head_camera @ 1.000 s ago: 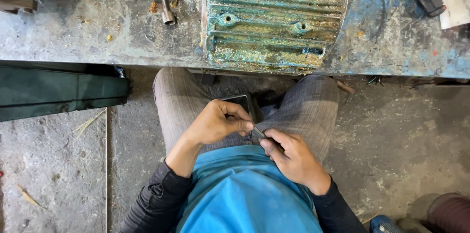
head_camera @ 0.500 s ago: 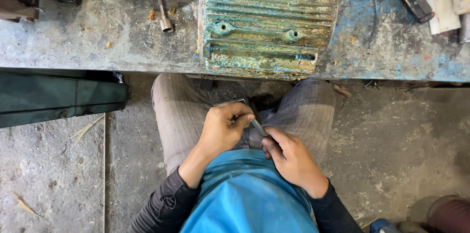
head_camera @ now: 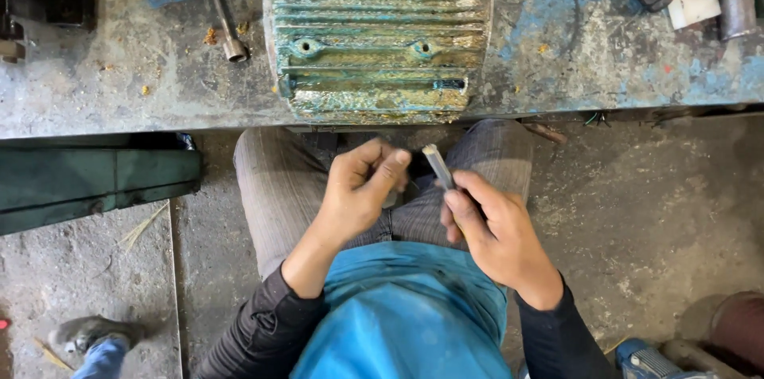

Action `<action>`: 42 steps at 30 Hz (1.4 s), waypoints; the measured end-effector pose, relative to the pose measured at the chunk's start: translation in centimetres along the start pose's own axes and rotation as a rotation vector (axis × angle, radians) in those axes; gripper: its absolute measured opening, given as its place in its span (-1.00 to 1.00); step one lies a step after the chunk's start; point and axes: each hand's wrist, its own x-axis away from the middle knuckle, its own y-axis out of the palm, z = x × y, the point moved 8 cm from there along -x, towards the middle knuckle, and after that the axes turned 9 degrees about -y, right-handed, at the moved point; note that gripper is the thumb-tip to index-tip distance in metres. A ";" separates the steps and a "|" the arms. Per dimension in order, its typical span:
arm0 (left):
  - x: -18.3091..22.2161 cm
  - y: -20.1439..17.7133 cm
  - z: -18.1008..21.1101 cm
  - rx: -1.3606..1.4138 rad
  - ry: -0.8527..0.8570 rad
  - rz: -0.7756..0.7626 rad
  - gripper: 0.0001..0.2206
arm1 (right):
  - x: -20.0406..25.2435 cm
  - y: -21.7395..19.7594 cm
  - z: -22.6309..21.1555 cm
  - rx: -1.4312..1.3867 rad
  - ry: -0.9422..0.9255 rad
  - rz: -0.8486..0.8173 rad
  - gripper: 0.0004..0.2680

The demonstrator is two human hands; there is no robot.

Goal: A person uses a screwdriver to pry and clean the internal housing of an electric motor on a workbench.

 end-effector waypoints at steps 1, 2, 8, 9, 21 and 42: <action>-0.1 0.8 0.8 -0.002 0.001 -0.008 -0.70 | -0.6 0.0 -0.2 0.001 0.001 0.009 -0.86; 0.1 1.4 1.9 0.010 0.036 0.011 -0.85 | -1.1 0.1 -0.4 -0.010 0.008 0.016 -0.87; -0.8 2.0 3.4 -0.129 0.158 0.138 -0.94 | -1.7 0.1 0.7 -0.089 0.041 0.092 -0.87; -0.9 2.3 3.3 -0.137 0.148 0.182 -0.95 | -1.5 0.1 1.0 -0.108 0.048 0.117 -0.86; -0.8 3.2 4.0 -0.217 0.147 0.286 -0.94 | 0.7 2.2 2.6 -0.066 -0.035 0.386 -0.85; -1.3 5.6 1.2 0.137 0.007 0.089 -0.91 | -0.2 -1.1 -0.7 0.426 -0.237 0.277 -0.92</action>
